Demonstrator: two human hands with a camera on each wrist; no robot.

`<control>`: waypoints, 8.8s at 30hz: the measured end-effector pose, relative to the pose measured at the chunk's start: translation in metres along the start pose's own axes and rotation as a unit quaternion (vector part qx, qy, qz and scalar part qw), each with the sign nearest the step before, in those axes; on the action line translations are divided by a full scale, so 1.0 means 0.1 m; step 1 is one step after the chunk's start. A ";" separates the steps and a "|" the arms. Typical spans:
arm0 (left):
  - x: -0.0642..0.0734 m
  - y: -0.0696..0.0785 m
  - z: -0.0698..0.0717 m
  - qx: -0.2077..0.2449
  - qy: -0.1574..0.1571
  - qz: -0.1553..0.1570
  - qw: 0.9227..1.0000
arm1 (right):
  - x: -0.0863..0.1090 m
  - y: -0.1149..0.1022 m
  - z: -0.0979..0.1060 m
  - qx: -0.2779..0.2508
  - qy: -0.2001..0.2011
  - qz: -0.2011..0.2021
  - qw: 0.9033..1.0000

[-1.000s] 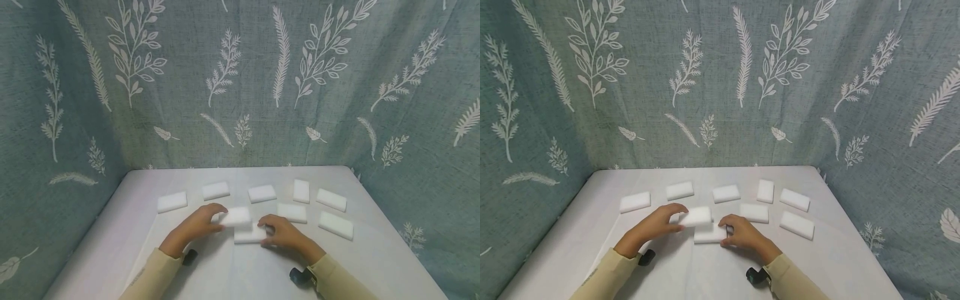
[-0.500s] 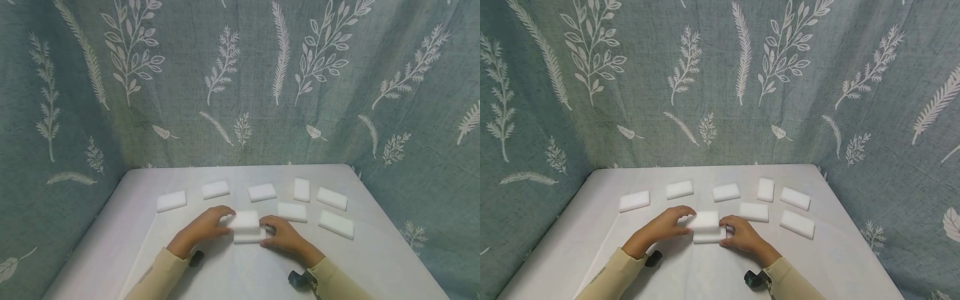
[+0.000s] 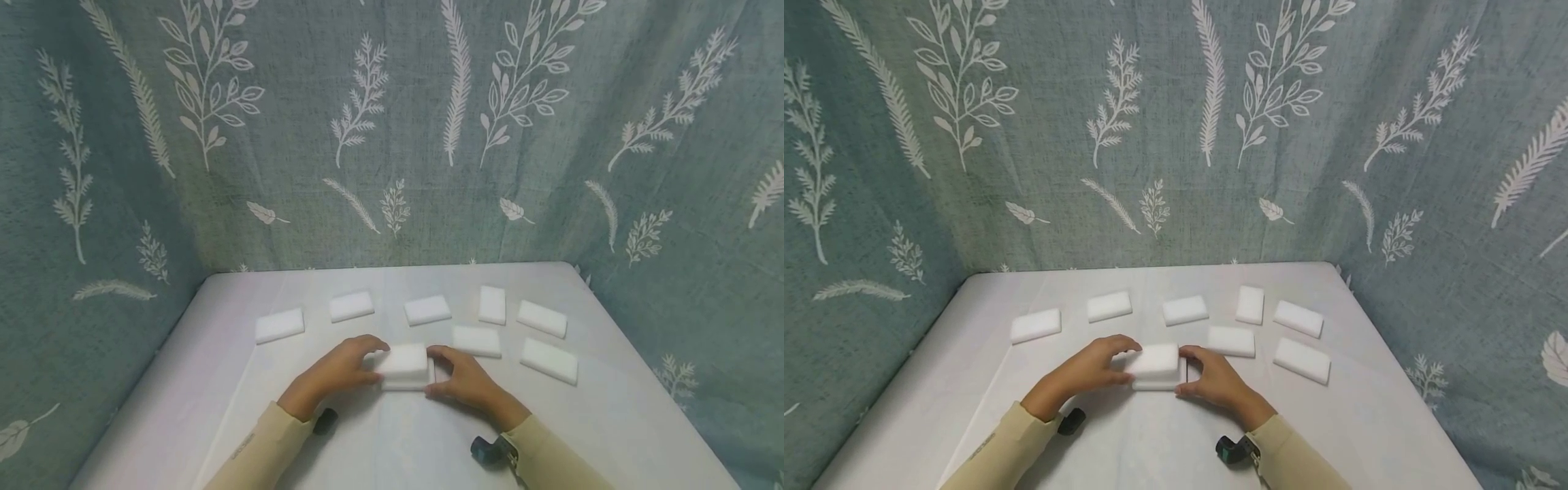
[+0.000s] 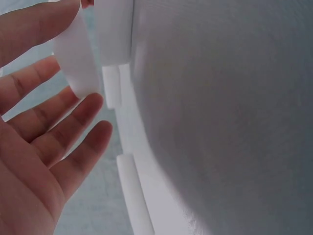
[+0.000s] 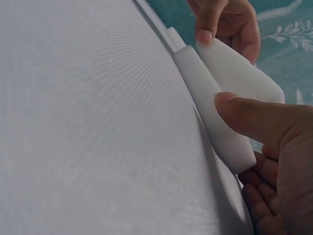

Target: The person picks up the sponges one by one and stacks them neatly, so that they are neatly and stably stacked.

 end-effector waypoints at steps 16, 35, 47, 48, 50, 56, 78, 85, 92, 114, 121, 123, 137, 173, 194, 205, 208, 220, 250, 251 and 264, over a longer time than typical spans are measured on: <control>-0.08 0.13 -0.05 -0.017 -0.012 0.001 1.000 | 0.00 -0.03 0.03 -0.008 -0.003 -0.024 1.000; -0.05 0.18 -0.07 -0.026 -0.011 -0.018 0.999 | 0.01 0.02 0.07 -0.011 -0.005 -0.024 1.000; -0.07 0.16 -0.11 -0.028 -0.018 -0.009 0.999 | 0.00 0.04 0.07 -0.004 0.004 0.009 1.000; -0.07 0.16 -0.11 -0.028 -0.018 -0.010 0.999 | -0.01 0.04 0.07 -0.005 0.005 0.010 1.000; -0.08 0.15 -0.12 -0.023 -0.021 -0.008 0.999 | -0.01 0.05 0.07 -0.005 0.006 0.009 1.000; -0.09 0.07 -0.17 -0.002 -0.037 0.018 0.999 | 0.00 0.06 0.06 -0.007 0.007 0.007 1.000; -0.11 0.07 -0.19 -0.016 -0.037 0.060 0.997 | 0.00 0.05 0.06 -0.019 0.009 -0.005 1.000; -0.10 0.09 -0.19 -0.019 -0.032 0.051 0.998 | 0.01 0.04 0.07 -0.016 0.017 0.000 1.000; -0.09 0.11 -0.20 -0.013 -0.034 0.057 0.998 | 0.01 0.04 0.07 -0.015 0.017 -0.010 1.000; 0.06 -0.47 0.31 0.025 0.024 0.074 0.997 | 0.03 0.01 0.07 -0.126 0.037 -0.018 0.991; 0.15 -0.81 0.63 0.037 0.070 0.123 0.989 | 0.01 0.02 0.08 -0.100 0.037 0.006 0.994; 0.20 -0.91 0.72 0.037 0.087 0.138 0.986 | 0.00 0.00 0.08 -0.091 0.035 0.008 0.995; 0.28 -1.38 0.99 0.011 0.097 0.202 0.975 | 0.03 0.01 0.05 -0.063 0.039 -0.020 0.997; 0.41 -1.96 1.04 0.003 0.100 0.339 0.935 | 0.01 0.00 0.04 -0.083 0.034 -0.009 0.996; 0.48 -1.82 1.10 0.029 0.125 0.299 0.946 | 0.03 0.01 0.04 -0.064 0.033 -0.015 0.997; 0.46 -1.55 1.14 0.031 0.143 0.250 0.957 | 0.01 0.01 0.06 -0.057 0.035 -0.019 0.998; 0.44 -1.47 1.15 0.026 0.145 0.228 0.963 | 0.01 0.00 0.06 -0.059 0.032 -0.021 0.998; 0.25 -1.08 0.95 0.034 0.130 0.153 0.979 | 0.01 0.00 0.07 -0.057 0.034 -0.019 0.998; -0.08 -0.29 0.44 0.016 0.090 0.051 0.995 | 0.01 0.03 0.05 -0.071 0.028 -0.007 0.997; -0.08 -0.27 0.42 0.015 0.085 0.054 0.995 | 0.01 0.03 0.04 -0.073 0.027 -0.008 0.997; -0.08 -0.06 0.23 0.010 0.074 0.031 0.997 | 0.02 0.05 0.04 -0.080 0.026 -0.006 0.996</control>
Point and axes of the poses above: each hand's wrist, its own x-axis away from the middle knuckle, its own z-axis out of the back of the hand, y = z × x, the point moved 6 cm from there along -x, towards the middle knuckle, and after that the axes turned 7 degrees about z, right-handed, at the moved point
